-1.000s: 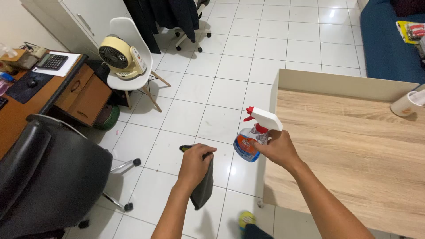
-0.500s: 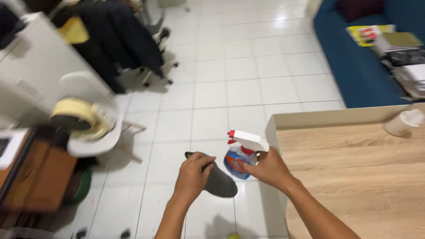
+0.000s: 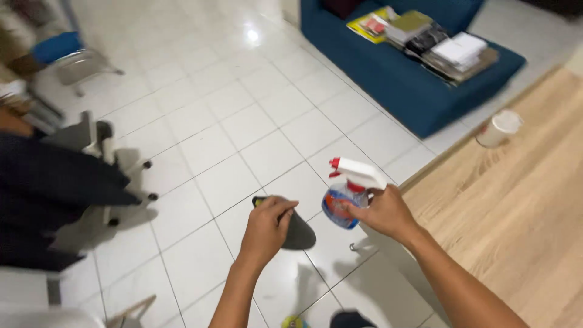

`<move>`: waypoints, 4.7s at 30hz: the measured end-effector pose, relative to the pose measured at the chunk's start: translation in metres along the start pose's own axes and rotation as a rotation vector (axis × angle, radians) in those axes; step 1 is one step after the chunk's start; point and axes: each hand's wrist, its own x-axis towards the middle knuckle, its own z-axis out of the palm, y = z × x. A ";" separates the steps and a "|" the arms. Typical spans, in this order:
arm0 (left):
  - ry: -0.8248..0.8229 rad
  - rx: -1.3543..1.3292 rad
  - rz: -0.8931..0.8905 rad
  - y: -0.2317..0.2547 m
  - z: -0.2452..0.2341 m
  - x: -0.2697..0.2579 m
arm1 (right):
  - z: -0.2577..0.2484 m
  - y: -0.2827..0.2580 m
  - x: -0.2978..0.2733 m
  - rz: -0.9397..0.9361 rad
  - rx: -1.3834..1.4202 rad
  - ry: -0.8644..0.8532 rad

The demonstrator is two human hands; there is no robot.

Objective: Clean the desk with a spray and cloth, and then sort various folders, envelopes, and items into organized piles.

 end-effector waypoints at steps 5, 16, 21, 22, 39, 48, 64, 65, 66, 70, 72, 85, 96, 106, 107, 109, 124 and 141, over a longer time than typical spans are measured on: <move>-0.233 -0.066 0.066 -0.029 0.009 0.117 | -0.007 -0.001 0.062 0.145 -0.037 0.185; -0.487 -0.184 0.395 -0.046 0.097 0.334 | -0.041 0.046 0.172 0.406 -0.008 0.452; -0.677 -0.160 0.301 -0.020 0.150 0.421 | -0.079 0.061 0.215 0.559 0.081 0.590; -0.680 -0.168 0.353 -0.020 0.165 0.439 | -0.087 0.064 0.224 0.604 0.103 0.610; -1.034 -0.085 0.765 0.094 0.429 0.678 | -0.249 0.183 0.347 0.862 -0.114 1.078; -1.017 -0.089 0.853 0.210 0.586 0.761 | -0.391 0.309 0.388 0.916 -0.084 1.057; -1.082 -0.281 0.989 0.334 0.875 0.994 | -0.651 0.552 0.550 0.918 -0.219 1.026; -1.079 -0.272 0.986 0.342 0.891 1.012 | -0.666 0.567 0.565 0.912 -0.213 1.024; -1.105 -0.203 0.999 0.348 0.906 1.030 | -0.681 0.583 0.579 0.939 -0.183 1.032; -1.131 -0.228 0.966 0.368 0.956 1.094 | -0.735 0.640 0.622 0.935 -0.140 1.036; -1.117 -0.185 0.919 0.385 0.969 1.122 | -0.759 0.679 0.644 0.892 -0.133 1.029; -0.724 0.029 0.956 0.456 1.131 1.301 | -0.972 0.903 0.808 0.627 -0.215 0.724; -0.728 -0.171 0.701 0.494 1.249 1.418 | -1.099 1.017 0.933 0.591 -0.181 0.592; -0.469 -0.261 0.466 0.504 1.389 1.512 | -1.210 1.146 1.057 0.530 -0.208 0.539; -0.444 -0.254 0.455 0.510 1.404 1.534 | -1.228 1.156 1.078 0.507 -0.209 0.524; -0.456 -0.302 0.368 0.524 1.438 1.571 | -1.266 1.176 1.110 0.637 -0.171 0.391; -0.270 -0.312 0.181 0.552 1.540 1.841 | -1.389 1.297 1.388 0.467 -0.116 0.364; -0.446 -0.317 0.160 0.436 1.554 2.295 | -1.378 1.356 1.812 0.583 -0.022 0.495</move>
